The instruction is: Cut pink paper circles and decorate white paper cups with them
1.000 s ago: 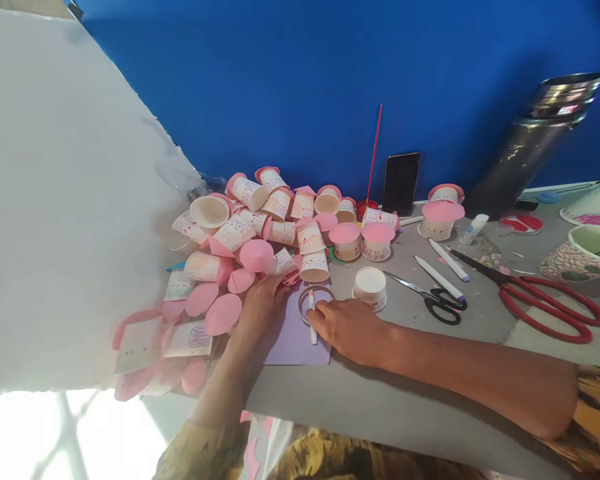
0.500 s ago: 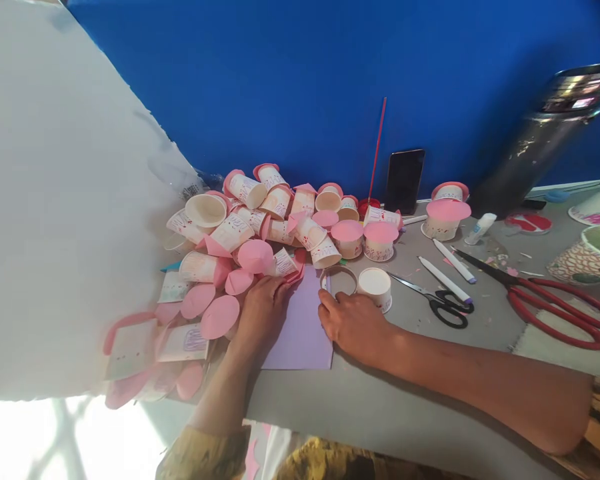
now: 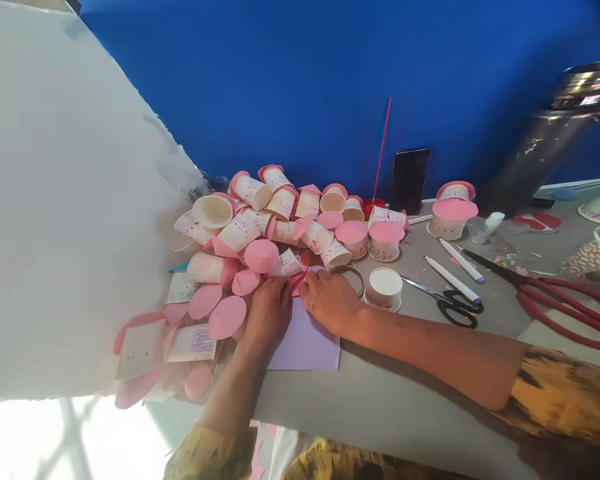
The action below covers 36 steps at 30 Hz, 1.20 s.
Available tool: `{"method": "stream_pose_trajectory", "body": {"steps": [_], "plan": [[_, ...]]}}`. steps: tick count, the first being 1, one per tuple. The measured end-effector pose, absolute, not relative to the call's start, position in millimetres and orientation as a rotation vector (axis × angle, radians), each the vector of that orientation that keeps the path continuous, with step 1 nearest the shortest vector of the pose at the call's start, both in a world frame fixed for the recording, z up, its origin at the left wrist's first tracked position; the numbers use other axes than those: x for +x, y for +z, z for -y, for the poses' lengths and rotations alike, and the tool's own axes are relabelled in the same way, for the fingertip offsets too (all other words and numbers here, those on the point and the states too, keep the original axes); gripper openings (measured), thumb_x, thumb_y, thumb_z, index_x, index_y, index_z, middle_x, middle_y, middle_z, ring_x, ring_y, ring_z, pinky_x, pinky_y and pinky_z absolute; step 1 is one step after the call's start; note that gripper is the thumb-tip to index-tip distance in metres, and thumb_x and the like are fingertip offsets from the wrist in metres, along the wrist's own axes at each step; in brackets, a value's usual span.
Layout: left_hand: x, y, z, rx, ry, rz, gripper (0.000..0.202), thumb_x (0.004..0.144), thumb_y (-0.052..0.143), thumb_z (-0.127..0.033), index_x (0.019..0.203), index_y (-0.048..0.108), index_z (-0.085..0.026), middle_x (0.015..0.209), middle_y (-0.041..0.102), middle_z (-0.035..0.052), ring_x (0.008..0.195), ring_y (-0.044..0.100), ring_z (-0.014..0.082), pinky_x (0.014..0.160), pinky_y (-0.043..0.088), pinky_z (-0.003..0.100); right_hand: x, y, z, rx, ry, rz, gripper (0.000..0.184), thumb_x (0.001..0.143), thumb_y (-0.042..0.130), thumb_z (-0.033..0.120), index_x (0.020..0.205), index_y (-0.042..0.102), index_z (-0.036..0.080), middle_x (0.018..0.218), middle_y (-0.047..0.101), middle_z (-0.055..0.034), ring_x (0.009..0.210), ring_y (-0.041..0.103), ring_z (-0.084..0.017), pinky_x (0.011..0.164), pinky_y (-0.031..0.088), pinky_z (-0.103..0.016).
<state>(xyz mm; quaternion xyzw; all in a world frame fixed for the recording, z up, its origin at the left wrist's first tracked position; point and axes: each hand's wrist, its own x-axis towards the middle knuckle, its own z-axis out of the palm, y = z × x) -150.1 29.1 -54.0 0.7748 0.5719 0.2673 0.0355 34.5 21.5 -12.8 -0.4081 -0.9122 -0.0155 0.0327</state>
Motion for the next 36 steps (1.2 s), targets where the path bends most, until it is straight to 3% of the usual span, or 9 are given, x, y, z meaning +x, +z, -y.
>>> {"method": "stream_pose_trajectory", "body": {"steps": [7, 12, 21, 28, 36], "plan": [[-150.7, -53.8, -30.9, 2.398, 0.804, -1.742, 0.023, 0.097, 0.05, -0.016, 0.104, 0.072, -0.016, 0.098, 0.077, 0.0106, 0.09, 0.069, 0.0237, 0.081, 0.052, 0.035, 14.9, -30.1, -34.9, -1.214, -0.057, 2.759, 0.027, 0.1, 0.047, 0.008, 0.112, 0.071, 0.008, 0.117, 0.067, -0.0224, 0.104, 0.066, -0.029, 0.074, 0.058, -0.037], [-151.7, -54.2, -33.1, 2.393, 0.809, -1.75, 0.021, 0.095, 0.051, -0.017, 0.094, 0.072, -0.015, 0.09, 0.075, 0.0106, 0.084, 0.067, 0.0239, 0.076, 0.051, 0.035, 16.4, -36.8, -38.6, -1.154, -0.07, 2.741, 0.03, 0.1, 0.044, 0.007, 0.114, 0.07, 0.007, 0.113, 0.068, -0.0222, 0.104, 0.066, -0.03, 0.074, 0.058, -0.039], [-154.9, -57.7, -38.1, 2.387, 0.74, -1.79, 0.025, 0.091, 0.05, -0.014, 0.093, 0.075, -0.016, 0.091, 0.076, 0.011, 0.084, 0.068, 0.0237, 0.077, 0.052, 0.035, 14.4, -45.9, -43.4, -0.981, -0.102, 2.767, 0.029, 0.097, 0.046, 0.006, 0.11, 0.072, 0.007, 0.109, 0.071, -0.0211, 0.106, 0.065, -0.031, 0.074, 0.057, -0.04], [-154.6, -56.2, -40.1, 2.418, 0.677, -1.803, 0.025, 0.087, 0.05, -0.007, 0.082, 0.072, -0.017, 0.082, 0.073, 0.0081, 0.076, 0.064, 0.0202, 0.069, 0.047, 0.03, 13.8, -44.0, -27.6, -0.856, -0.101, 2.815, 0.025, 0.094, 0.047, 0.005, 0.102, 0.07, 0.006, 0.101, 0.071, -0.0211, 0.094, 0.069, -0.028, 0.069, 0.056, -0.036], [-153.7, -59.2, -45.3, 2.414, 0.672, -1.933, 0.023, 0.083, 0.055, -0.009, 0.063, 0.06, -0.019, 0.07, 0.066, 0.0051, 0.068, 0.057, 0.0189, 0.065, 0.039, 0.031, 20.0, -35.8, -0.1, -0.887, -0.09, 2.873, 0.023, 0.091, 0.043, 0.001, 0.1, 0.064, 0.006, 0.086, 0.07, -0.0184, 0.077, 0.07, -0.026, 0.056, 0.053, -0.03]]}}
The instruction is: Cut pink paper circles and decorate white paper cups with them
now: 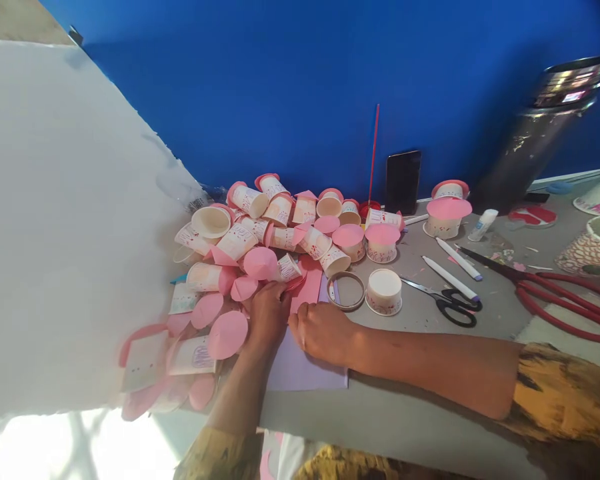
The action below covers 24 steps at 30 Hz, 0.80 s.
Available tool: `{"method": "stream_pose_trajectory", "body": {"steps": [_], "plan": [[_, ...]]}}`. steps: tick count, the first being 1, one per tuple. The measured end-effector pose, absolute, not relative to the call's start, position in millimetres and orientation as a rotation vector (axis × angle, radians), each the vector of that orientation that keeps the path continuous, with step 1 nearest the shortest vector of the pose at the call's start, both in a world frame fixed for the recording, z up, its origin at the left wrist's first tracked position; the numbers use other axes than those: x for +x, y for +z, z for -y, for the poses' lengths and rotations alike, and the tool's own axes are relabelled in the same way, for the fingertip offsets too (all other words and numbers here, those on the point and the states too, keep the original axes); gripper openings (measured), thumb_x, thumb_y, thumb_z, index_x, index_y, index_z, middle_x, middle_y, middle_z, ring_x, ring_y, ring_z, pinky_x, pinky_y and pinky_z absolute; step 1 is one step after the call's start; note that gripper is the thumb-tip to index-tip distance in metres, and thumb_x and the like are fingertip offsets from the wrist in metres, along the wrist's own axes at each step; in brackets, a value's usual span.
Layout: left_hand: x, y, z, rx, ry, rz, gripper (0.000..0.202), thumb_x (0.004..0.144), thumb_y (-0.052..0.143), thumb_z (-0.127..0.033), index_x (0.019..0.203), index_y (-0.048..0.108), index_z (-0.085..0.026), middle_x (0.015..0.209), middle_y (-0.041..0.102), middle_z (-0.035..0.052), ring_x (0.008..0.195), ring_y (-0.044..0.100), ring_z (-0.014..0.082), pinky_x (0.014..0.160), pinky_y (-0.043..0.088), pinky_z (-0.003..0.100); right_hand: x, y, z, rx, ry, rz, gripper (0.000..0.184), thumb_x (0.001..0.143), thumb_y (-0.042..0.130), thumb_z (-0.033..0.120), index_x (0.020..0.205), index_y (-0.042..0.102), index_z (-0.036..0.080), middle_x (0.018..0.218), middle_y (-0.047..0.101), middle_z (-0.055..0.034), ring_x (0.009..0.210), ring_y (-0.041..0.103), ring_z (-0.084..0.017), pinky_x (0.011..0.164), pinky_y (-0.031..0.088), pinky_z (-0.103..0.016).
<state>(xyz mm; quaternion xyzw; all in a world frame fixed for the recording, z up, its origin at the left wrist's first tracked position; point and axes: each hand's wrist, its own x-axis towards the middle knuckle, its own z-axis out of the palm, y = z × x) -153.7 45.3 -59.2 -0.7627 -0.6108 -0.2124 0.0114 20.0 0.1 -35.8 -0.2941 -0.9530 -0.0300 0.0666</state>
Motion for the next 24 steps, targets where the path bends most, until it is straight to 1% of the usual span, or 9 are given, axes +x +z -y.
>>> {"method": "stream_pose_trajectory", "body": {"steps": [2, 6, 10, 13, 15, 19, 24], "plan": [[-153.7, -59.4, -46.0, -2.365, -0.656, 1.912, 0.023, 0.084, 0.055, -0.011, 0.063, 0.06, -0.019, 0.069, 0.066, 0.005, 0.068, 0.057, 0.0191, 0.065, 0.039, 0.031, 24.0, -32.7, 4.8, -0.879, -0.087, 2.893, 0.023, 0.091, 0.042, 0.001, 0.099, 0.063, 0.007, 0.085, 0.07, -0.0179, 0.075, 0.07, -0.025, 0.055, 0.052, -0.03], [-154.2, -58.1, -44.8, -2.382, -0.644, 1.91, 0.019, 0.086, 0.056, -0.013, 0.07, 0.065, -0.019, 0.075, 0.07, 0.0052, 0.075, 0.062, 0.0198, 0.069, 0.041, 0.03, 33.9, -29.7, 10.4, -0.846, -0.078, 2.933, 0.021, 0.089, 0.044, 0.001, 0.098, 0.063, 0.007, 0.086, 0.069, -0.0184, 0.074, 0.069, -0.024, 0.056, 0.052, -0.029], [-155.1, -58.4, -43.7, -2.377, -0.629, 1.919, 0.019, 0.088, 0.056, -0.013, 0.073, 0.067, -0.019, 0.079, 0.071, 0.0058, 0.076, 0.063, 0.02, 0.069, 0.042, 0.03, 45.7, -30.2, 15.2, -0.778, -0.118, 2.965, 0.023, 0.088, 0.043, -0.001, 0.097, 0.062, 0.008, 0.084, 0.069, -0.0178, 0.077, 0.068, -0.026, 0.062, 0.052, -0.033], [-155.3, -60.0, -43.9, -2.37, -0.619, 1.923, 0.018, 0.088, 0.056, -0.012, 0.081, 0.071, -0.019, 0.085, 0.074, 0.0066, 0.08, 0.065, 0.0207, 0.071, 0.044, 0.03, 55.3, -29.7, 21.1, -0.745, -0.118, 2.968, 0.023, 0.087, 0.044, -0.002, 0.096, 0.062, 0.009, 0.085, 0.068, -0.0168, 0.078, 0.067, -0.026, 0.063, 0.05, -0.034], [-155.0, -60.6, -44.0, -2.368, -0.608, 1.921, 0.018, 0.088, 0.056, -0.011, 0.083, 0.072, -0.019, 0.087, 0.074, 0.0069, 0.083, 0.066, 0.0213, 0.073, 0.046, 0.031, 61.7, -29.1, 26.5, -0.741, -0.088, 2.972, 0.022, 0.088, 0.044, 0.0, 0.097, 0.061, 0.01, 0.086, 0.068, -0.0166, 0.079, 0.067, -0.026, 0.064, 0.049, -0.034], [-154.2, -59.6, -43.9, -2.354, -0.569, 1.919, 0.019, 0.088, 0.055, -0.013, 0.078, 0.07, -0.018, 0.083, 0.072, 0.0075, 0.081, 0.066, 0.023, 0.072, 0.047, 0.033, 76.6, -31.9, 40.8, -0.688, -0.033, 2.992, 0.017, 0.09, 0.047, 0.005, 0.099, 0.061, 0.011, 0.087, 0.067, -0.015, 0.078, 0.065, -0.026, 0.064, 0.047, -0.036], [-153.6, -58.7, -43.3, -2.361, -0.551, 1.91, 0.02, 0.087, 0.054, -0.013, 0.086, 0.073, -0.018, 0.091, 0.075, 0.0086, 0.089, 0.068, 0.0249, 0.076, 0.049, 0.033, 102.7, -40.4, 64.8, -0.618, -0.055, 2.954, 0.012, 0.09, 0.053, 0.009, 0.097, 0.062, 0.012, 0.087, 0.066, -0.0142, 0.075, 0.063, -0.026, 0.065, 0.047, -0.037]]}}
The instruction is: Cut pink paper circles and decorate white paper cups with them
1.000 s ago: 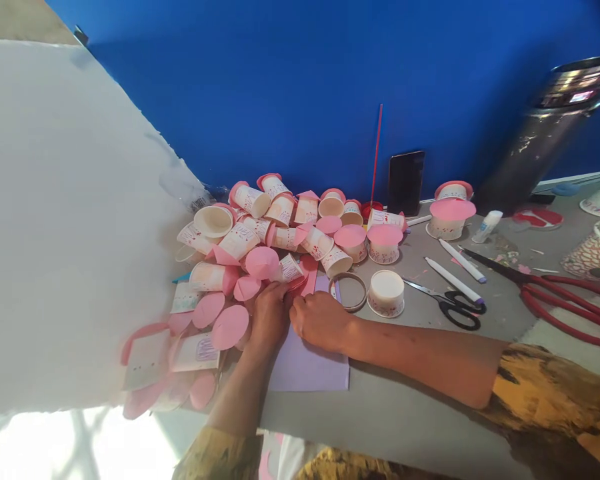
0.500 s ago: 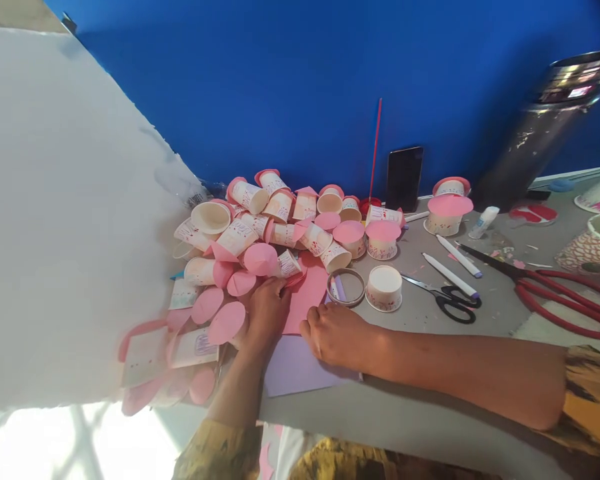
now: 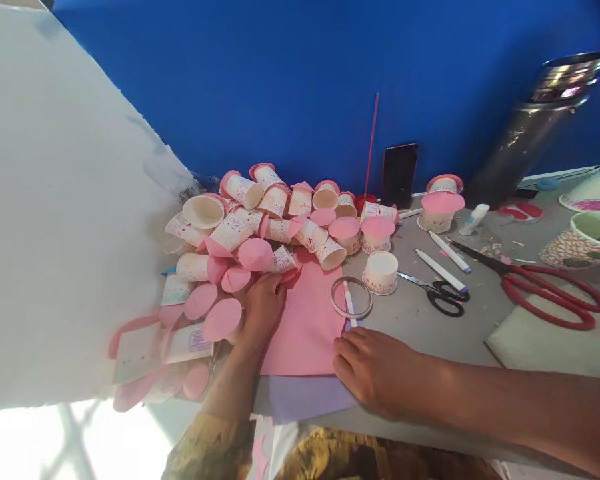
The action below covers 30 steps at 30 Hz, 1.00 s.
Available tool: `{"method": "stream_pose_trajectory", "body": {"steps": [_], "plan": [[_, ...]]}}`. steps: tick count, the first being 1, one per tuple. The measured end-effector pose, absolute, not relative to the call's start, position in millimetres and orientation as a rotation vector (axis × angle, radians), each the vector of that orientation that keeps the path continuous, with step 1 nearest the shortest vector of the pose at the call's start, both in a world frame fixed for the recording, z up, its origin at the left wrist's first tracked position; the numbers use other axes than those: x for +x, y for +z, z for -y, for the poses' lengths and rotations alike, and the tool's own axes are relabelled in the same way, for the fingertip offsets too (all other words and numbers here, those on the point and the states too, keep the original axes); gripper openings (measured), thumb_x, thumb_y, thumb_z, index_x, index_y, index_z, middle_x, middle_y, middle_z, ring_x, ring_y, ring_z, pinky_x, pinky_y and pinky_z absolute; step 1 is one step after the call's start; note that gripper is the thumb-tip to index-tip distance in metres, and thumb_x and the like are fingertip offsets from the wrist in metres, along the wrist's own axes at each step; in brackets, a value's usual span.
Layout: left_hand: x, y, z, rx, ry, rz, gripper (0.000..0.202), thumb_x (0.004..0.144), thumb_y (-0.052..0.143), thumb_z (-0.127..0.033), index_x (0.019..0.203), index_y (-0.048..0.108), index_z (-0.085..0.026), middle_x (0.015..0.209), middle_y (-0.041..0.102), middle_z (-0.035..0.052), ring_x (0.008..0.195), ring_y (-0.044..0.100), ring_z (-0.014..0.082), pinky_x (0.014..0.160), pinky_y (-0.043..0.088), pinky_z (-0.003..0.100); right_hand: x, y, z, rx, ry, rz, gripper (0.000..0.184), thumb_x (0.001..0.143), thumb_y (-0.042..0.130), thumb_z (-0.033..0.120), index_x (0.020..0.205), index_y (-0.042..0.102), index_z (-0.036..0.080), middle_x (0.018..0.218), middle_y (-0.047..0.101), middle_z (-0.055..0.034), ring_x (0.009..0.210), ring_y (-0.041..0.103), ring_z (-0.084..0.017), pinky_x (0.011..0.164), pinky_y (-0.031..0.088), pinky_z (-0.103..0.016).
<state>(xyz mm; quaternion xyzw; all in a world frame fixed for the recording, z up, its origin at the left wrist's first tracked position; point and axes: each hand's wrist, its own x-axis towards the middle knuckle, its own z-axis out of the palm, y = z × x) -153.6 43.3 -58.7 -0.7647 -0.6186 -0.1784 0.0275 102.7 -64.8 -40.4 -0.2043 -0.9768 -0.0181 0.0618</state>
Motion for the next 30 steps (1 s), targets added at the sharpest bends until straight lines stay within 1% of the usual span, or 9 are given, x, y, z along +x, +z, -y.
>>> {"method": "stream_pose_trajectory", "body": {"steps": [4, 7, 10, 13, 16, 19, 23, 27, 30], "plan": [[-154.1, -61.0, -43.5, -2.357, -0.565, 1.91, 0.021, 0.089, 0.054, -0.016, 0.09, 0.075, -0.018, 0.092, 0.075, 0.0088, 0.089, 0.069, 0.0251, 0.077, 0.051, 0.033, 121.5, -42.5, 81.6, -0.608, -0.047, 2.924, 0.009, 0.088, 0.059, 0.011, 0.095, 0.064, 0.012, 0.092, 0.069, -0.0146, 0.078, 0.063, -0.026, 0.068, 0.048, -0.038], [-154.4, -62.9, -44.3, -2.36, -0.58, 1.899, 0.025, 0.09, 0.052, -0.017, 0.099, 0.076, -0.018, 0.098, 0.076, 0.0093, 0.092, 0.07, 0.0258, 0.08, 0.052, 0.034, 134.5, -38.9, 80.0, -0.616, 0.002, 2.796, 0.006, 0.095, 0.06, 0.019, 0.094, 0.064, 0.014, 0.102, 0.072, -0.0137, 0.082, 0.065, -0.024, 0.072, 0.049, -0.037], [-153.8, -63.1, -44.5, -2.36, -0.587, 1.888, 0.028, 0.09, 0.051, -0.018, 0.101, 0.077, -0.018, 0.1, 0.077, 0.0099, 0.095, 0.07, 0.0271, 0.081, 0.053, 0.035, 152.3, -28.8, 59.1, -0.818, -0.061, 2.474, 0.022, 0.101, 0.06, 0.034, 0.109, 0.064, 0.014, 0.114, 0.073, -0.0138, 0.096, 0.067, -0.025, 0.082, 0.051, -0.039], [-152.7, -62.2, -43.9, -2.347, -0.599, 1.88, 0.03, 0.09, 0.05, -0.02, 0.101, 0.078, -0.018, 0.101, 0.077, 0.0109, 0.095, 0.07, 0.0292, 0.08, 0.053, 0.037, 173.3, -16.6, 27.2, -1.275, -0.123, 2.219, 0.041, 0.094, 0.07, 0.04, 0.124, 0.061, 0.014, 0.122, 0.07, -0.0173, 0.106, 0.066, -0.032, 0.084, 0.053, -0.043], [-152.4, -61.7, -43.7, -2.349, -0.621, 1.863, 0.033, 0.09, 0.05, -0.021, 0.107, 0.078, -0.018, 0.105, 0.078, 0.011, 0.096, 0.071, 0.0297, 0.08, 0.053, 0.038, 189.2, -11.1, 1.0, -1.582, 0.001, 2.135, 0.051, 0.087, 0.076, 0.043, 0.128, 0.061, 0.016, 0.126, 0.07, -0.0167, 0.115, 0.064, -0.037, 0.087, 0.054, -0.047], [-153.1, -62.1, -44.7, -2.352, -0.625, 1.856, 0.032, 0.09, 0.049, -0.022, 0.105, 0.078, -0.017, 0.103, 0.078, 0.011, 0.094, 0.072, 0.0292, 0.08, 0.053, 0.037, 195.5, -13.8, -11.5, -1.689, 0.123, 2.108, 0.047, 0.088, 0.073, 0.044, 0.124, 0.065, 0.016, 0.128, 0.069, -0.0165, 0.119, 0.062, -0.039, 0.092, 0.054, -0.05], [-154.6, -62.8, -46.1, -2.35, -0.617, 1.851, 0.031, 0.089, 0.049, -0.022, 0.099, 0.078, -0.017, 0.101, 0.078, 0.0116, 0.094, 0.072, 0.0301, 0.08, 0.053, 0.038, 195.0, -18.6, -14.5, -1.599, 0.195, 2.129, 0.036, 0.089, 0.07, 0.042, 0.116, 0.071, 0.018, 0.126, 0.07, -0.0143, 0.12, 0.061, -0.036, 0.097, 0.053, -0.048], [-155.3, -62.9, -46.1, -2.361, -0.624, 1.839, 0.031, 0.091, 0.049, -0.026, 0.102, 0.077, -0.018, 0.104, 0.078, 0.0104, 0.096, 0.072, 0.0294, 0.082, 0.054, 0.037, 206.7, -15.8, -21.1, -1.533, 0.124, 2.063, 0.033, 0.088, 0.069, 0.042, 0.113, 0.073, 0.021, 0.126, 0.07, -0.012, 0.118, 0.062, -0.033, 0.098, 0.052, -0.046], [-155.5, -62.9, -46.5, -2.361, -0.619, 1.836, 0.032, 0.092, 0.048, -0.027, 0.099, 0.077, -0.017, 0.1, 0.078, 0.0108, 0.093, 0.071, 0.0292, 0.082, 0.053, 0.038, 230.2, -13.7, -34.5, -1.652, 0.01, 1.888, 0.035, 0.089, 0.066, 0.047, 0.113, 0.074, 0.023, 0.125, 0.071, -0.011, 0.12, 0.061, -0.034, 0.099, 0.051, -0.047]]}}
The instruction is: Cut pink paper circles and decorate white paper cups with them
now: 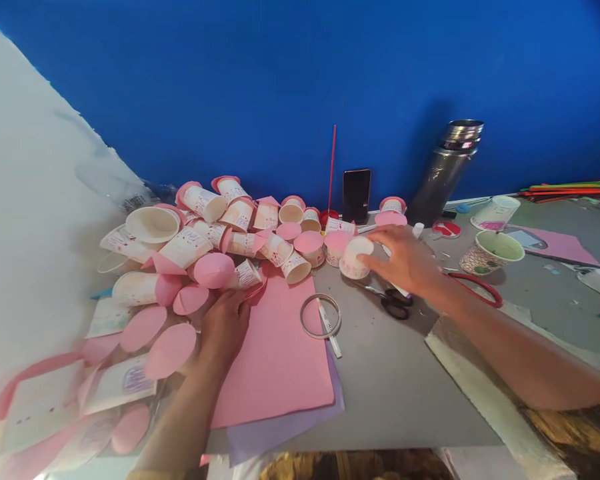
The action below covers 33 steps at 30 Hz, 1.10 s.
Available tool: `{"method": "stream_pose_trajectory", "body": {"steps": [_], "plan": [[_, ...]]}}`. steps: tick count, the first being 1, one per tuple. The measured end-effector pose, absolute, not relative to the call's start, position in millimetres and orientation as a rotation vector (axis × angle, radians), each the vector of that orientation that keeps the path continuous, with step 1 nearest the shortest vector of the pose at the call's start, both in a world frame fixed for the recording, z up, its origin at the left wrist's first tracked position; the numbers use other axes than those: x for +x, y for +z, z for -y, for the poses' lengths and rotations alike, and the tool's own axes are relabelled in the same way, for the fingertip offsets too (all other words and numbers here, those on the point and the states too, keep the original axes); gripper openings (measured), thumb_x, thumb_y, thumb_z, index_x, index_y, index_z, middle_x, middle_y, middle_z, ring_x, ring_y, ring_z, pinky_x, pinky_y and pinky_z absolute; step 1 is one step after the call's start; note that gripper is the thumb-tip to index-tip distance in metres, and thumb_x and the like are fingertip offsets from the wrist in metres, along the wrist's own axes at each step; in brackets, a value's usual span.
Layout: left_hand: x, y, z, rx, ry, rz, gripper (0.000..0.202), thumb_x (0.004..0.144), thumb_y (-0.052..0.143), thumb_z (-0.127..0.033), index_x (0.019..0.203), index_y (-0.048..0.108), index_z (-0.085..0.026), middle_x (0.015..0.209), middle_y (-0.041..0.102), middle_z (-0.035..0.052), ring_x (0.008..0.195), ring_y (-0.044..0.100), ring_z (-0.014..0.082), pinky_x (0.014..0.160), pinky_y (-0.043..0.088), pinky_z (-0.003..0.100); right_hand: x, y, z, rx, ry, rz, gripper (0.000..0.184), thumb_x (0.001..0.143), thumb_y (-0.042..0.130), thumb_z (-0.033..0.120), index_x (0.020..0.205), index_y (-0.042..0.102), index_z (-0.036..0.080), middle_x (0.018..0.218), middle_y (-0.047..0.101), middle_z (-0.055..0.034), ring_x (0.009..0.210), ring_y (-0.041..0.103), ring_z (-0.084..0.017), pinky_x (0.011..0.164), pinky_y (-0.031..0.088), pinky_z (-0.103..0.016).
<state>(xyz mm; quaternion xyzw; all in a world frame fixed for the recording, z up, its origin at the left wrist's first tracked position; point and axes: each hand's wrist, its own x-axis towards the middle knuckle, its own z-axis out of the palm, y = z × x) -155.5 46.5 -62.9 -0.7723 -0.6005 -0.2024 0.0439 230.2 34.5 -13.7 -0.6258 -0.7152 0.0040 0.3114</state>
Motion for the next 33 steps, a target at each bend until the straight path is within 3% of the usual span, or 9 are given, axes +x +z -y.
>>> {"method": "stream_pose_trajectory", "body": {"steps": [12, 16, 19, 22, 24, 27, 30, 33], "plan": [[-156.6, -62.8, -46.6, -2.379, -0.605, 1.833, 0.034, 0.092, 0.049, -0.026, 0.109, 0.078, -0.02, 0.105, 0.077, 0.0113, 0.097, 0.07, 0.0286, 0.084, 0.054, 0.037, 257.6, -32.4, -60.2, -1.814, 0.003, 1.882, 0.04, 0.095, 0.058, 0.042, 0.126, 0.07, 0.018, 0.125, 0.072, -0.0142, 0.118, 0.063, -0.033, 0.102, 0.049, -0.048], [-153.4, -61.1, -44.3, -2.389, -0.64, 1.818, 0.04, 0.093, 0.049, -0.025, 0.122, 0.075, -0.025, 0.108, 0.076, 0.0092, 0.097, 0.069, 0.0266, 0.085, 0.053, 0.035, 261.4, -24.8, -57.4, -1.895, -0.141, 1.847, 0.054, 0.094, 0.062, 0.049, 0.134, 0.063, 0.014, 0.129, 0.068, -0.0194, 0.12, 0.059, -0.039, 0.098, 0.049, -0.051], [-149.9, -59.9, -42.3, -2.35, -0.619, 1.839, 0.035, 0.092, 0.049, -0.025, 0.112, 0.078, -0.02, 0.099, 0.075, 0.0105, 0.092, 0.068, 0.0277, 0.081, 0.052, 0.036, 248.8, -14.1, -38.4, -1.756, -0.292, 1.799, 0.045, 0.096, 0.062, 0.051, 0.126, 0.067, 0.017, 0.126, 0.067, -0.0186, 0.119, 0.057, -0.038, 0.097, 0.048, -0.05], [-148.1, -60.4, -41.7, -2.326, -0.592, 1.871, 0.032, 0.093, 0.049, -0.026, 0.098, 0.078, -0.016, 0.095, 0.074, 0.0119, 0.092, 0.068, 0.0284, 0.08, 0.051, 0.036, 215.0, -6.4, -3.5, -1.328, -0.041, 2.085, 0.025, 0.103, 0.055, 0.039, 0.099, 0.072, 0.021, 0.104, 0.072, -0.0107, 0.105, 0.063, -0.028, 0.096, 0.049, -0.042], [-148.1, -61.4, -41.8, -2.327, -0.579, 1.891, 0.03, 0.093, 0.048, -0.026, 0.097, 0.077, -0.017, 0.097, 0.074, 0.0113, 0.092, 0.067, 0.0273, 0.079, 0.05, 0.035, 188.3, -5.8, 22.5, -0.983, 0.142, 2.358, 0.026, 0.099, 0.064, 0.043, 0.103, 0.071, 0.018, 0.107, 0.071, -0.0107, 0.1, 0.062, -0.025, 0.088, 0.051, -0.038], [-148.7, -62.5, -41.4, -2.329, -0.567, 1.911, 0.029, 0.092, 0.05, -0.024, 0.098, 0.077, -0.018, 0.1, 0.074, 0.0104, 0.092, 0.067, 0.026, 0.079, 0.05, 0.034, 162.0, -10.6, 48.3, -0.789, 0.17, 2.662, 0.045, 0.089, 0.077, 0.05, 0.116, 0.068, 0.014, 0.117, 0.066, -0.015, 0.099, 0.058, -0.028, 0.082, 0.051, -0.04], [-148.4, -62.2, -40.4, -2.332, -0.564, 1.92, 0.028, 0.092, 0.05, -0.024, 0.098, 0.077, -0.018, 0.1, 0.074, 0.0103, 0.093, 0.067, 0.026, 0.077, 0.05, 0.034, 160.1, -18.4, 48.6, -0.911, 0.07, 2.707, 0.038, 0.09, 0.077, 0.033, 0.121, 0.066, 0.014, 0.123, 0.062, -0.0159, 0.103, 0.058, -0.029, 0.08, 0.05, -0.04], [-147.7, -61.2, -39.8, -2.341, -0.565, 1.92, 0.028, 0.092, 0.05, -0.024, 0.098, 0.077, -0.018, 0.098, 0.074, 0.0097, 0.091, 0.066, 0.0254, 0.076, 0.049, 0.034, 166.3, -25.7, 36.6, -1.039, 0.111, 2.701, 0.036, 0.088, 0.08, 0.034, 0.117, 0.068, 0.018, 0.125, 0.061, -0.0135, 0.104, 0.06, -0.028, 0.078, 0.05, -0.037]]}}
